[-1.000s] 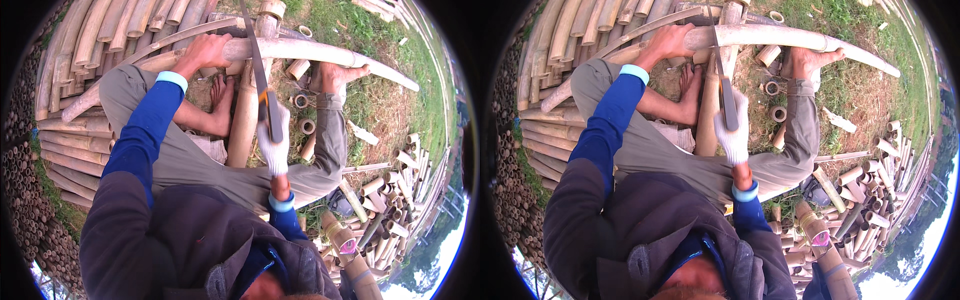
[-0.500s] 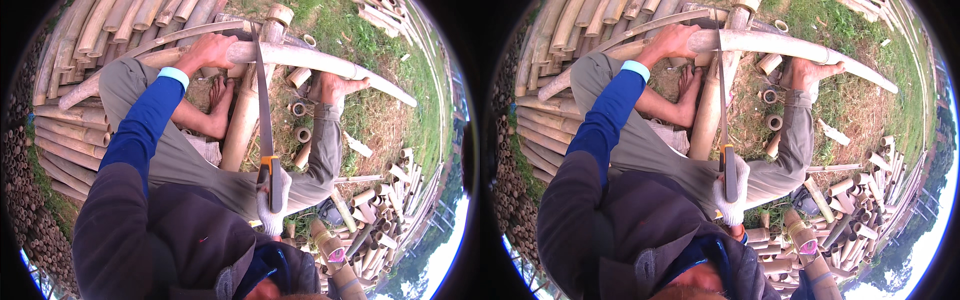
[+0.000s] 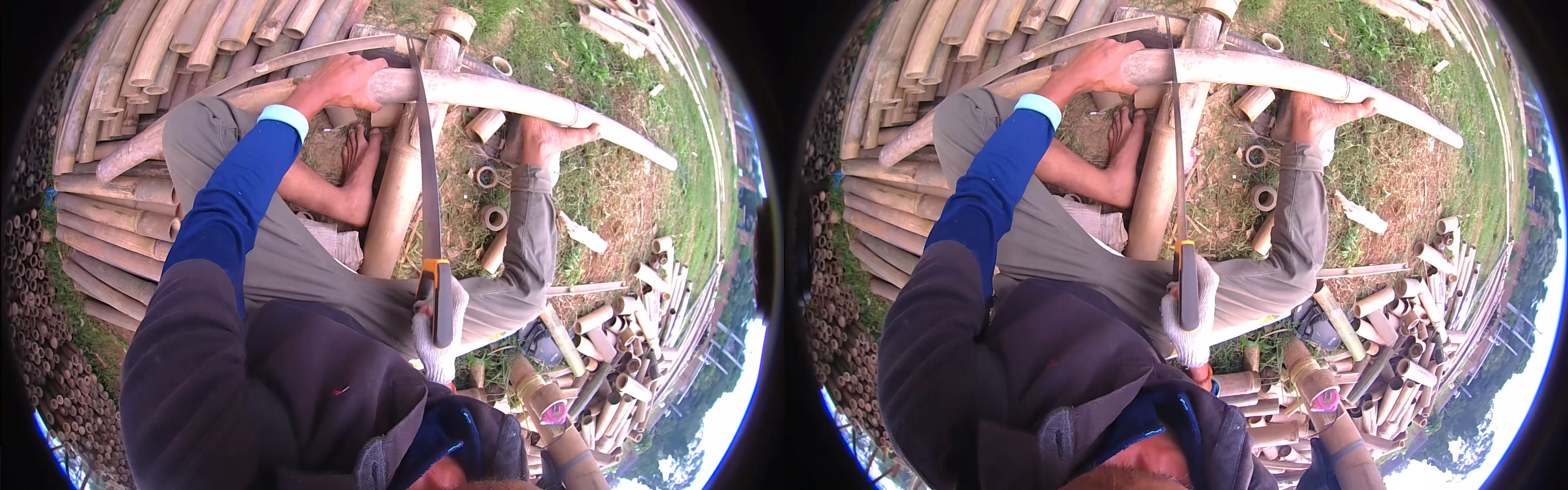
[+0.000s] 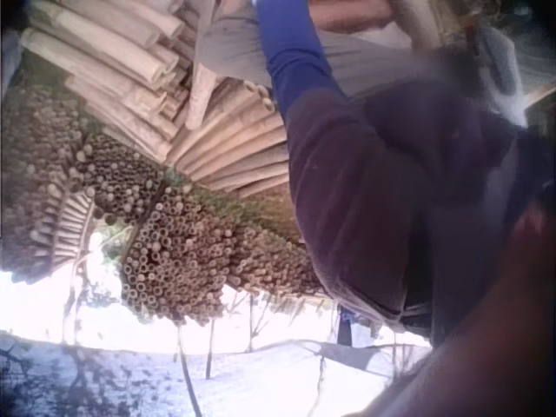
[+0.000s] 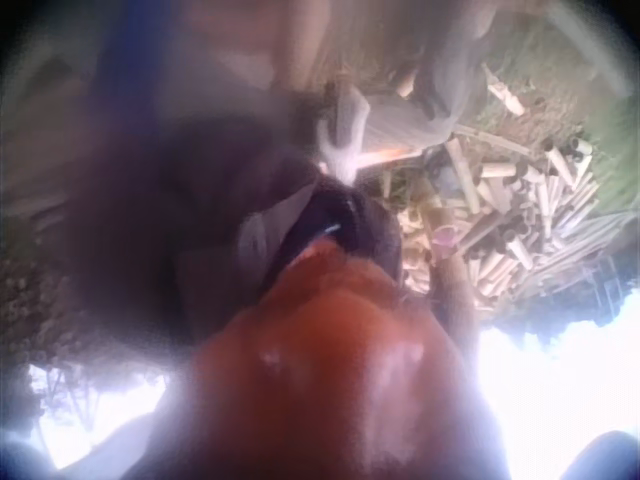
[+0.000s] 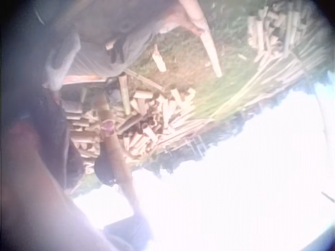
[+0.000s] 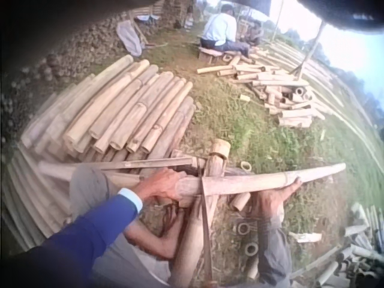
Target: The person sits on the ground and uses a hand saw to cut long bamboo poles into shorter sections. They position each pole on a wooden support, saw through it, and then place the cut pieces into a nearby stack.
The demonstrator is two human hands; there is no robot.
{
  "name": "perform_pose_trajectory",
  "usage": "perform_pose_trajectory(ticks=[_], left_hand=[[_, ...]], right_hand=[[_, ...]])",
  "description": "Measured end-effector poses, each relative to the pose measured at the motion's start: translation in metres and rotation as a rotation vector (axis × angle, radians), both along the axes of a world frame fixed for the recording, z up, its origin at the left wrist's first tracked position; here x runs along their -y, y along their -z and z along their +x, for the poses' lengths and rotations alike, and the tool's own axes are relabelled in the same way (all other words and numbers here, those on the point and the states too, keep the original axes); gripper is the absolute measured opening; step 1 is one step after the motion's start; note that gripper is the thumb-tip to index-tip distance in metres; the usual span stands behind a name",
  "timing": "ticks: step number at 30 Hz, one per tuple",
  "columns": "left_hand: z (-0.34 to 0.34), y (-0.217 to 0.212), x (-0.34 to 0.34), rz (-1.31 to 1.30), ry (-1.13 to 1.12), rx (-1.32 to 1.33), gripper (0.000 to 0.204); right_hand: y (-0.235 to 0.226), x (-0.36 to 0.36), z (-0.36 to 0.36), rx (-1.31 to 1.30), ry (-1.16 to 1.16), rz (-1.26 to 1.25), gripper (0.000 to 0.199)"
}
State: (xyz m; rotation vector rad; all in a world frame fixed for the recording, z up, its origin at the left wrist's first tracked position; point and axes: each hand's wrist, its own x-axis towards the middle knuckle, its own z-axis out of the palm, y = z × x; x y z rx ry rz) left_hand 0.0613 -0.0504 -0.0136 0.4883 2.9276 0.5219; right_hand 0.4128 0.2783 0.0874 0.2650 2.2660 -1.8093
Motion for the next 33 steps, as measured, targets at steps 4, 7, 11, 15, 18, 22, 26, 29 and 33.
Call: perform_pose_trajectory(ticks=[4, 7, 11, 15, 18, 22, 26, 29, 33], left_hand=[[-0.010, -0.002, -0.027, -0.005, 0.032, 0.015, 0.090], [0.003, 0.001, -0.009, -0.012, -0.056, -0.017, 0.091], [-0.008, 0.000, -0.003, -0.004, 0.028, -0.044, 0.090], [-0.003, 0.001, 0.015, 0.024, 0.009, 0.021, 0.090], [-0.007, 0.000, -0.003, -0.011, 0.030, 0.045, 0.092], [-0.002, -0.009, -0.009, -0.023, -0.027, 0.068, 0.089], [-0.004, -0.016, -0.015, -0.004, -0.016, 0.028, 0.090], [-0.010, -0.012, -0.009, -0.015, 0.023, -0.016, 0.092], [-0.011, 0.001, 0.011, 0.025, 0.026, 0.040, 0.095]], right_hand=[[0.031, 0.009, -0.080, -0.319, -0.105, 0.373, 0.065], [0.074, 0.075, -0.238, -0.474, -0.090, -0.017, 0.046], [0.070, 0.076, -0.263, -0.582, -0.132, 0.106, 0.036], [0.033, 0.015, -0.093, -0.256, -0.131, 0.155, 0.065], [-0.008, -0.021, 0.019, -0.081, -0.091, 0.210, 0.073], [0.024, 0.002, -0.079, -0.308, -0.131, 0.259, 0.067], [0.070, 0.070, -0.252, -0.457, -0.076, 0.028, 0.044], [0.065, 0.073, -0.254, -0.460, -0.066, 0.079, 0.044], [0.031, 0.014, -0.101, -0.293, -0.121, 0.162, 0.064]])
